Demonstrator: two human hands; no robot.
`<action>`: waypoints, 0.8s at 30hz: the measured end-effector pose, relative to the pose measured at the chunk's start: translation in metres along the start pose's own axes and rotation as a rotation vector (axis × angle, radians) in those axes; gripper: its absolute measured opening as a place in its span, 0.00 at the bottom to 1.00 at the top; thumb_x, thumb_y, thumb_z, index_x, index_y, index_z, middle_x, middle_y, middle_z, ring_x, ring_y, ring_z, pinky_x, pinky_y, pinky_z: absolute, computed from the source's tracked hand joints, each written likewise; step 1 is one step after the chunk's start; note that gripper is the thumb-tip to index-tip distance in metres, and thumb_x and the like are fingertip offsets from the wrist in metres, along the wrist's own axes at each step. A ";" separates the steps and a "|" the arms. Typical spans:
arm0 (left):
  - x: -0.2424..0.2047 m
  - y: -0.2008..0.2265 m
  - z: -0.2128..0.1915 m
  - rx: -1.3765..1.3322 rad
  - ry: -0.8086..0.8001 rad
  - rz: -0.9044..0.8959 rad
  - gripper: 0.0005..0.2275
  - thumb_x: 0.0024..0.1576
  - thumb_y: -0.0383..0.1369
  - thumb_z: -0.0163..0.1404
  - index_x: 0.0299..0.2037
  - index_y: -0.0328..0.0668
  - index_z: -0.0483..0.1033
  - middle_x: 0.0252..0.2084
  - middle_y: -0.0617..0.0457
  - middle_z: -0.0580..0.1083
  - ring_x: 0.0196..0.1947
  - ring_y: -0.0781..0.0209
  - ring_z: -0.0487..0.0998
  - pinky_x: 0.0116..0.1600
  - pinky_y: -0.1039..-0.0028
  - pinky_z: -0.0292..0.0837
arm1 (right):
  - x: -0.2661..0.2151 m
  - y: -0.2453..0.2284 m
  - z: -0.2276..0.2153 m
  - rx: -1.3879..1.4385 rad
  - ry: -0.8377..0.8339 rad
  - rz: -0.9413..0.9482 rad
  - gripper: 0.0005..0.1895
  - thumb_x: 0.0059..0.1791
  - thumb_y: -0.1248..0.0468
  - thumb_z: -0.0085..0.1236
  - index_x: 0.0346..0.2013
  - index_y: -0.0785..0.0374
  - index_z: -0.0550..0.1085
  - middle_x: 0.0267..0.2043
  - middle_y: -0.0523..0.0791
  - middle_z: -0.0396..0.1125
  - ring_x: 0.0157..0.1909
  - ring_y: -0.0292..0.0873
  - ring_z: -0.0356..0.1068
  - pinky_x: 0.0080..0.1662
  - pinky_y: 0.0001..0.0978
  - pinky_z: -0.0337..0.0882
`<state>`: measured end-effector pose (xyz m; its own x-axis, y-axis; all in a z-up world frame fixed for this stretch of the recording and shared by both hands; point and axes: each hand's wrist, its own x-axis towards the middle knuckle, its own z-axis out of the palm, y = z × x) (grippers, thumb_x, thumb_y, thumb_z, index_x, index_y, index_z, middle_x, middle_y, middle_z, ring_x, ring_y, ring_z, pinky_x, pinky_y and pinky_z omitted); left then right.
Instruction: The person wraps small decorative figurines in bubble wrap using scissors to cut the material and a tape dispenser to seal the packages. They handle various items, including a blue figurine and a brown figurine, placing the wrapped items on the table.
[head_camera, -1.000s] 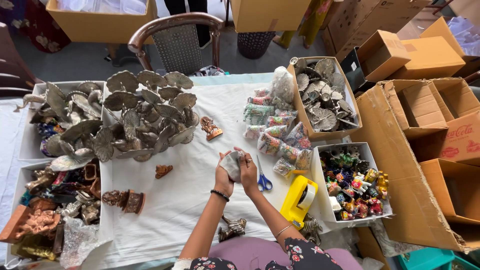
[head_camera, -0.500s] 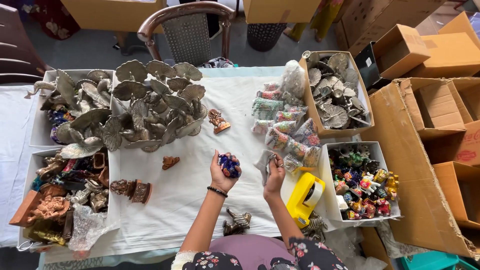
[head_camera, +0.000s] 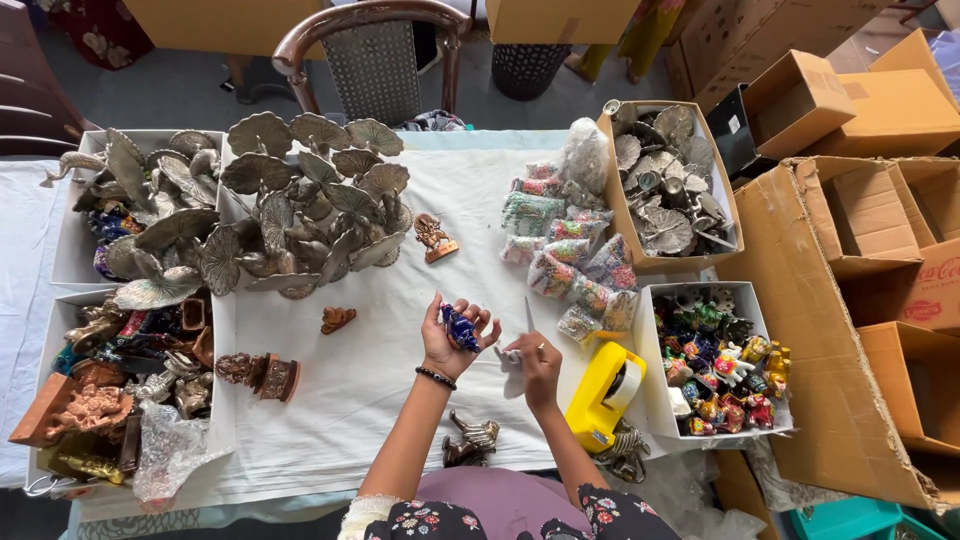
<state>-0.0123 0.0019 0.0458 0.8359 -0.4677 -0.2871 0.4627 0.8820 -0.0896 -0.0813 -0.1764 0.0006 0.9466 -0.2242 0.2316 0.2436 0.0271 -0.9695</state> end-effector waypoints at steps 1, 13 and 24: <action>0.000 -0.001 -0.001 0.000 0.001 -0.002 0.21 0.60 0.54 0.45 0.25 0.46 0.65 0.26 0.54 0.68 0.41 0.56 0.73 0.56 0.50 0.72 | 0.002 -0.018 0.007 -0.001 0.002 0.001 0.21 0.63 0.61 0.41 0.36 0.64 0.80 0.38 0.43 0.73 0.42 0.34 0.70 0.48 0.26 0.68; -0.001 0.000 0.010 0.182 0.026 -0.007 0.22 0.61 0.55 0.43 0.25 0.47 0.64 0.25 0.55 0.67 0.39 0.58 0.72 0.53 0.54 0.72 | 0.020 -0.108 0.037 -0.866 -0.366 -0.619 0.26 0.39 0.71 0.62 0.50 0.48 0.82 0.19 0.38 0.60 0.22 0.40 0.62 0.32 0.36 0.62; -0.001 -0.010 0.022 0.190 -0.009 0.014 0.23 0.61 0.55 0.44 0.23 0.46 0.63 0.23 0.54 0.66 0.38 0.55 0.72 0.54 0.58 0.72 | 0.002 -0.088 0.042 -0.552 -0.085 -0.248 0.10 0.47 0.70 0.63 0.42 0.58 0.82 0.25 0.42 0.71 0.26 0.38 0.66 0.34 0.31 0.66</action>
<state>-0.0109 -0.0076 0.0678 0.8449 -0.4567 -0.2785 0.4977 0.8620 0.0964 -0.0915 -0.1381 0.0900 0.8947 -0.0799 0.4394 0.3353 -0.5296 -0.7792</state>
